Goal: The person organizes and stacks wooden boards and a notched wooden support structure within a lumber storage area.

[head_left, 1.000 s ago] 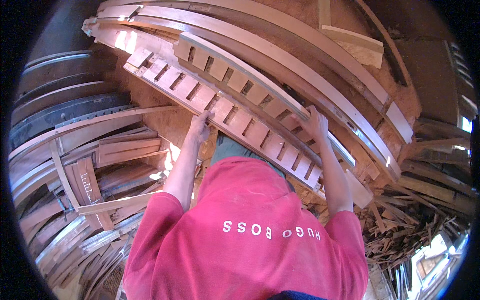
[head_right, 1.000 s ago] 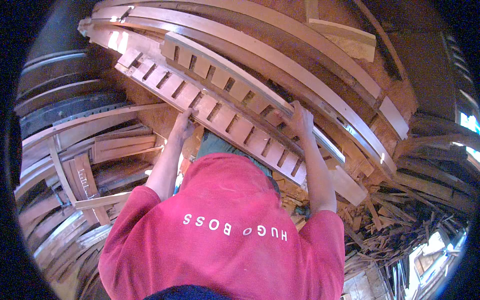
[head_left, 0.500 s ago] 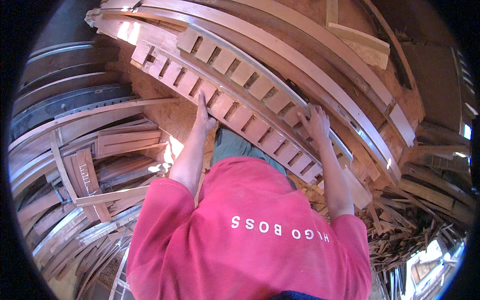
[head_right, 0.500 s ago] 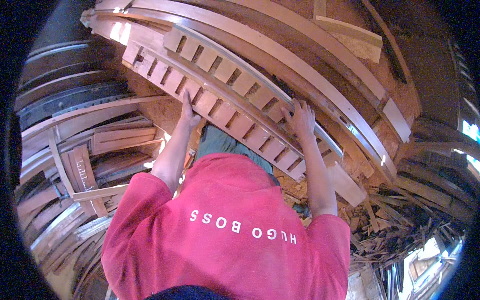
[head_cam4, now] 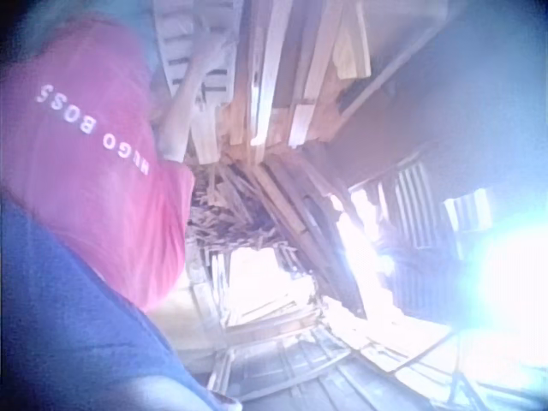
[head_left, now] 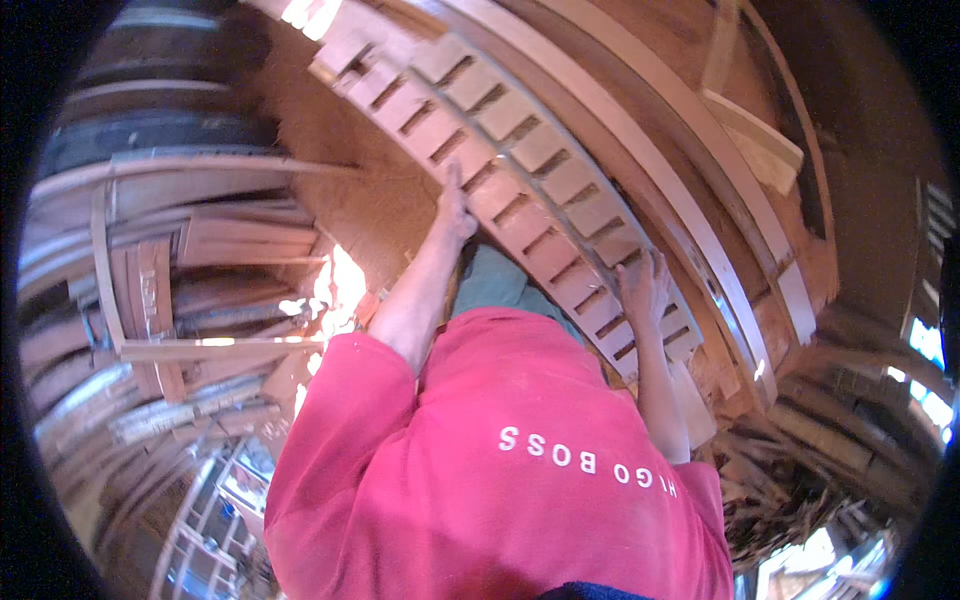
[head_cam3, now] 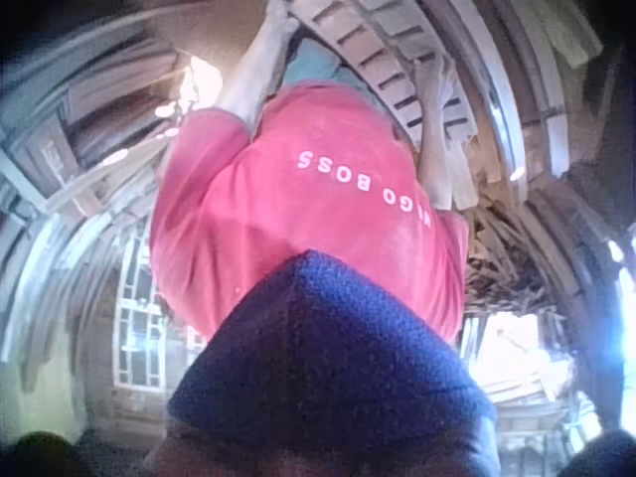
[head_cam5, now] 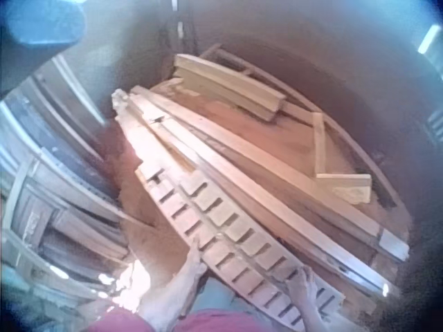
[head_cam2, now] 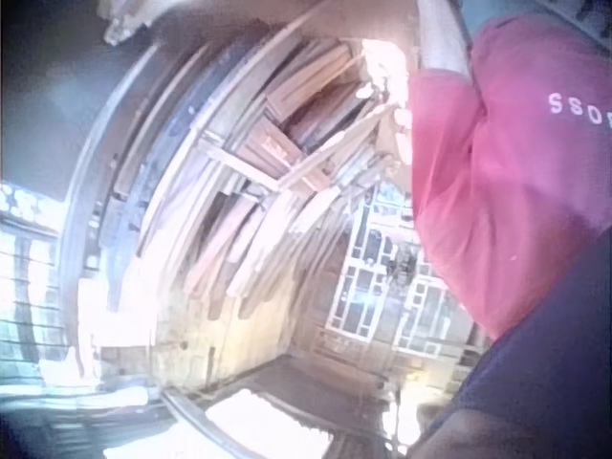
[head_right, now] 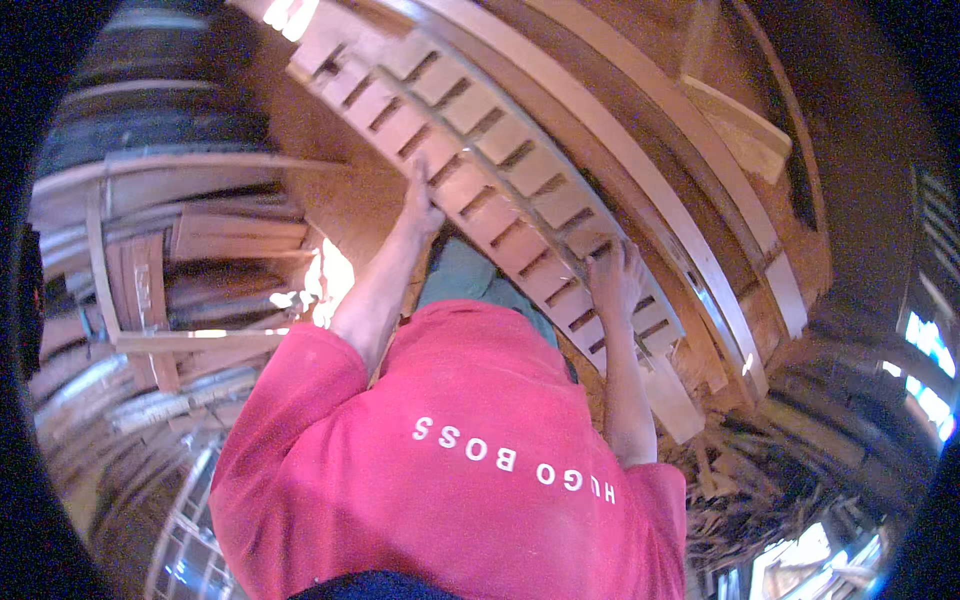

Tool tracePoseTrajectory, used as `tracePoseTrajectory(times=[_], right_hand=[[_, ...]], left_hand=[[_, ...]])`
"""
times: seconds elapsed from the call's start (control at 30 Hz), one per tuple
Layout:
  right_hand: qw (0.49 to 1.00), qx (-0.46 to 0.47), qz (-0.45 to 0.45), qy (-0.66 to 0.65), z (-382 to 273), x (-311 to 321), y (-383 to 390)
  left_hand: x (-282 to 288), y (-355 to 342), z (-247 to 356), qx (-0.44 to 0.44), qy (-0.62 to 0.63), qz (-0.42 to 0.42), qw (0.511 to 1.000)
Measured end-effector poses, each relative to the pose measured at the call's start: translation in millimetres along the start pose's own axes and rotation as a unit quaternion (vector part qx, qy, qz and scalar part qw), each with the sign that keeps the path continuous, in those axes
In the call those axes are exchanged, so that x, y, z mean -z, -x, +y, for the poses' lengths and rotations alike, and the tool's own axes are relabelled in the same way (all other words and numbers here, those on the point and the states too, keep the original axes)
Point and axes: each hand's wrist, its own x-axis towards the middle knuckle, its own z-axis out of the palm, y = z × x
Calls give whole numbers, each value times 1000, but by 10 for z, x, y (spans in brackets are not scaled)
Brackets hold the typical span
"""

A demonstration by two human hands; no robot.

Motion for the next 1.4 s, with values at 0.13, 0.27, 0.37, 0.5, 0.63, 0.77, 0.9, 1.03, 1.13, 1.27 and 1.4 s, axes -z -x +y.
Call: tracePoseTrajectory(times=[0.13, 0.27, 0.37, 0.5, 0.63, 0.77, 0.9, 1.03, 1.13, 1.27, 1.4], right_hand=[[999, 32, 0, -10, -115, -68, 65], [992, 123, -12, 26, -340, -239, 33], [982, 179, -37, 39, -594, -284, -45], [971, 230, -49, 37, -1068, -241, -133], [964, 218, -128, 81, -1435, -232, -90], [973, 163, -122, 112, -1469, -427, 27], [971, 87, -122, 186, -1777, -412, 113], [972, 34, -111, 204, -1978, -448, 133], [973, 15, -120, 195, -2077, -479, 103], [975, -33, -138, 173, -2130, -514, 86], [985, -3, -97, 143, -2310, -484, 23]], left_hand=[[152, -162, -132, -45, 28, 49, 997], [360, -320, -229, -47, -70, 188, 979], [100, -131, -113, -16, -148, 248, 957], [162, -51, -6, 4, -235, 238, 942], [458, 48, 30, -70, -353, 119, 926], [847, 303, 193, -105, -533, 224, 809], [1664, 987, 911, -195, -645, 166, 720], [2109, 1673, 1656, -85, -724, 243, 640], [2543, 2006, 2056, -30, -731, 270, 626], [2343, 2431, 2553, -64, -741, 309, 593], [2690, 2332, 2573, -115, -607, 358, 700]])
